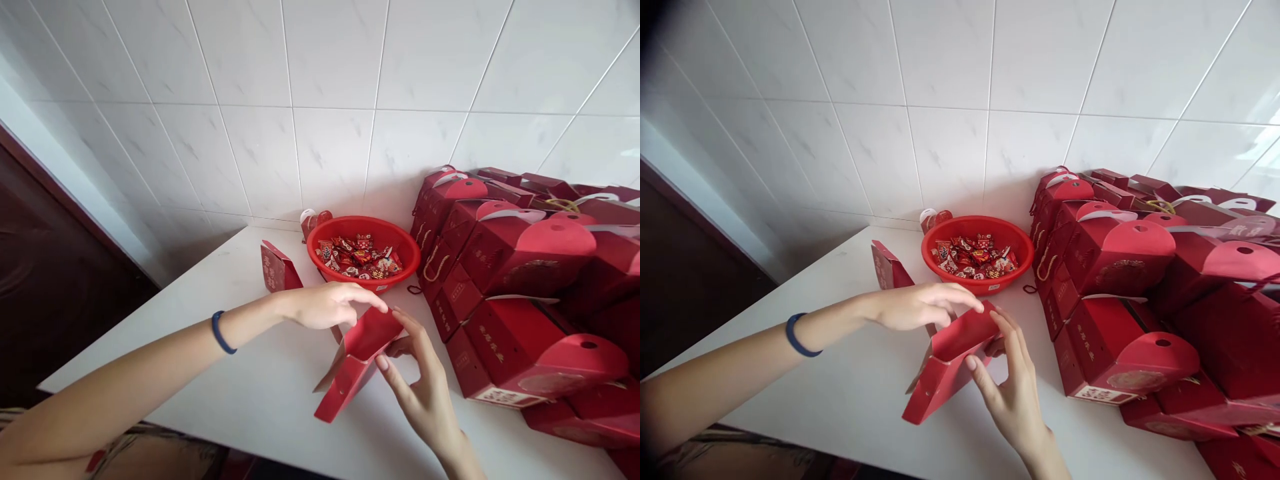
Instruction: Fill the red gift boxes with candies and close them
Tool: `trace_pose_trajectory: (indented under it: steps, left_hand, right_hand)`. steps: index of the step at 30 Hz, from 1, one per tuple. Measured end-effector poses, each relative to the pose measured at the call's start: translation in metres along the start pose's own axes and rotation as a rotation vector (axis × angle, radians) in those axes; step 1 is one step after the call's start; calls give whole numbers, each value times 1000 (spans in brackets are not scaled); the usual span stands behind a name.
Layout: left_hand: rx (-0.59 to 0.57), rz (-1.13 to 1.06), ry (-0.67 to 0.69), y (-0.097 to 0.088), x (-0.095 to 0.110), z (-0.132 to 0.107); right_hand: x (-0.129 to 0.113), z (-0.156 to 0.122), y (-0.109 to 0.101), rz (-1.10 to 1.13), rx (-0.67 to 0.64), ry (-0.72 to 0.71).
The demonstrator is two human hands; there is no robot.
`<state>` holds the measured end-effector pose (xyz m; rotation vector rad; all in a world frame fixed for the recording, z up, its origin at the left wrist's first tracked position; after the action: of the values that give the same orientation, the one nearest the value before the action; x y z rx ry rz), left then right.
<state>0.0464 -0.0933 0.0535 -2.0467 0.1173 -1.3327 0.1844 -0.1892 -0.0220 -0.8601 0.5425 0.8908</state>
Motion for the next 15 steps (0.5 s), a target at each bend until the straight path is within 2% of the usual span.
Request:
trace_pose_trajectory:
  steps: [3,7,15]
  left_hand:
    - [-122,139,5,8,-1,-7]
    - [-173,281,37,19,3,-13]
    - [-31,411,193,29,7,4]
  right_hand:
    - [7,3,0,9,11,40]
    - [11,7,2,36,-6,50]
    - [17,18,8,79,-73,157]
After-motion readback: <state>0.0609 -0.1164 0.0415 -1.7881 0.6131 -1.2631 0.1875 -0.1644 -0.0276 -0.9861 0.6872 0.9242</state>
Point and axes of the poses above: each hand's wrist, its own z-axis towards the middle knuckle, its own y-axis out of the palm, x = y × z, the point moved 6 cm from there along z, towards the middle knuckle, and after that the axes turned 1 degree about y, right-handed, at the moved point
